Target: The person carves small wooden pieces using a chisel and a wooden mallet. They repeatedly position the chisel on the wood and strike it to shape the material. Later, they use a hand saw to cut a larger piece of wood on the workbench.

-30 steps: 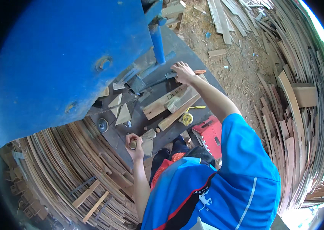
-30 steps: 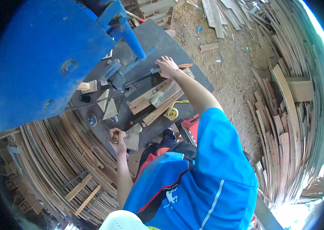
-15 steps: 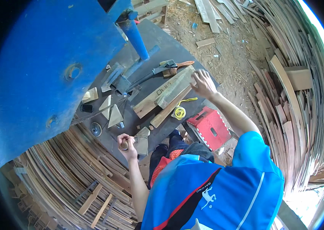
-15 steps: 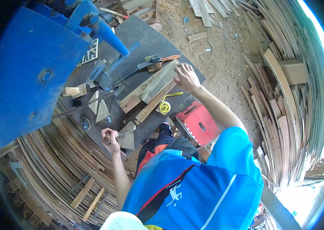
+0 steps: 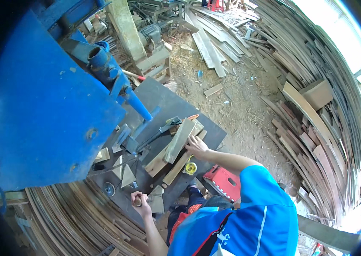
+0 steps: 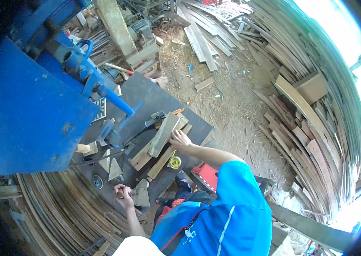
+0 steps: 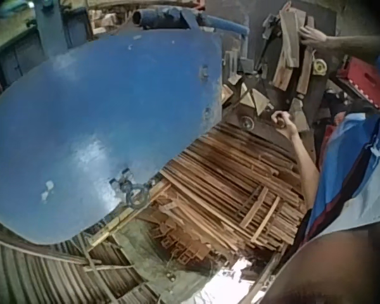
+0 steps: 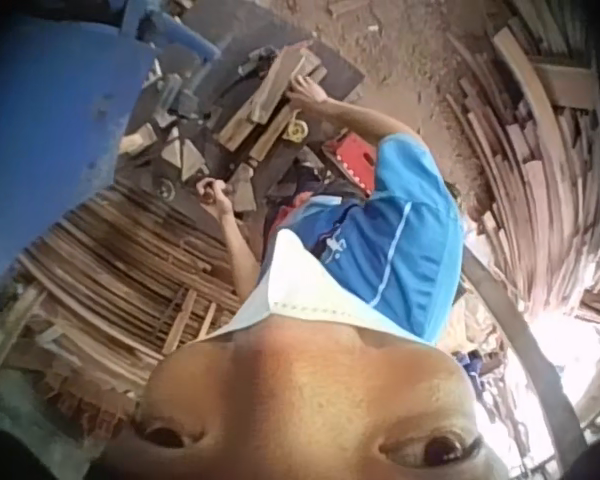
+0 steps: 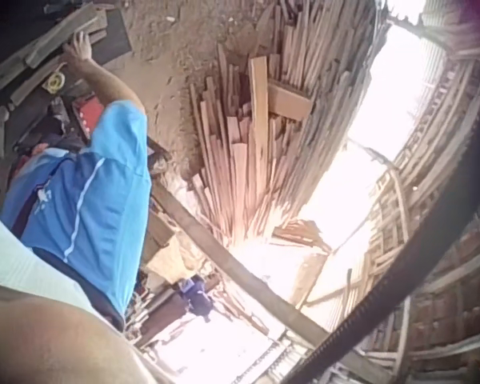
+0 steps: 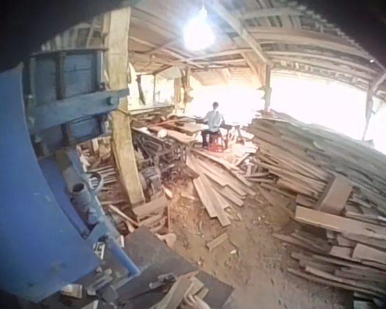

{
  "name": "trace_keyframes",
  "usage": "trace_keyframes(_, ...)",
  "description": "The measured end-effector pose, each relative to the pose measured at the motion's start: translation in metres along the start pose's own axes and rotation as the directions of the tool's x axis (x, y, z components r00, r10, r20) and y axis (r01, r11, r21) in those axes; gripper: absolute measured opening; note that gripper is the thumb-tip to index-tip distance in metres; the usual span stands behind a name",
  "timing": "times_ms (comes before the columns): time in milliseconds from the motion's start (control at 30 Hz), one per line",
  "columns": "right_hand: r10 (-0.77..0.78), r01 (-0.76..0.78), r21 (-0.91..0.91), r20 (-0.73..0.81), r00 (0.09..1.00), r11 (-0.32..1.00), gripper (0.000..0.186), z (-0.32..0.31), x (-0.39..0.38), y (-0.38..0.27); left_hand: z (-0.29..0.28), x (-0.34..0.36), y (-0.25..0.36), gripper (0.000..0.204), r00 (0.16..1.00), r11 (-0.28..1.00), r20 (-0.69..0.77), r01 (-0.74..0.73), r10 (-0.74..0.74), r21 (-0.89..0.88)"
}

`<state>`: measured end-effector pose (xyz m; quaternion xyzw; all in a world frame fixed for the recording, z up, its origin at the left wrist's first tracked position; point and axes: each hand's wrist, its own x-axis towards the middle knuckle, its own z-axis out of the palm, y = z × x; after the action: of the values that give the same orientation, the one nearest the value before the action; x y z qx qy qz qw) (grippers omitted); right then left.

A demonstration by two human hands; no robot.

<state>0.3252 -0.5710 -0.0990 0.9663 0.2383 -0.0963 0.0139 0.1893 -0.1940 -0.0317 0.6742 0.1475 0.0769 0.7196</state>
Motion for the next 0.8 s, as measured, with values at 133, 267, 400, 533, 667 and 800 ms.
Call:
trace_keyframes(133, -0.079, 0.092, -0.077, 0.153, 0.985, 0.993, 0.034, -0.037, -0.004, 0.002, 0.007, 0.006, 0.003, 0.011, 1.000, 1.000, 0.000, -0.027, 0.027, 0.013)
trace_keyframes(267, -0.090, 0.097, -0.046, 0.142, 0.986, 0.994, 0.056, -0.066, -0.017, -0.022, -0.004, 0.001, -0.002, 0.011, 1.000, 0.997, -0.010, -0.007, 0.007, 0.077)
trace_keyframes(400, -0.017, -0.068, 0.245, 0.331, 0.944, 0.967, 0.043, -0.091, -0.060, -0.037, 0.005, 0.008, 0.032, 0.029, 0.986, 0.863, 0.101, 0.063, -0.131, 0.501)
trace_keyframes(533, 0.127, -0.220, 0.326, 0.285, 0.950, 0.919, 0.041, -0.155, -0.117, -0.086, -0.008, 0.003, 0.018, 0.022, 0.991, 0.935, 0.137, -0.054, 0.006, 0.351)
trace_keyframes(667, 0.260, -0.228, 0.563, 0.023, 0.965, 0.795, 0.036, -0.190, -0.184, -0.138, -0.007, 0.004, 0.011, 0.029, 0.987, 0.939, 0.158, -0.088, 0.036, 0.333)
trace_keyframes(800, 0.353, -0.121, 0.906, -0.033, 0.935, 0.406, 0.039, -0.213, -0.210, -0.206, -0.003, 0.004, 0.005, 0.033, 0.980, 0.949, 0.185, -0.127, 0.075, 0.289)
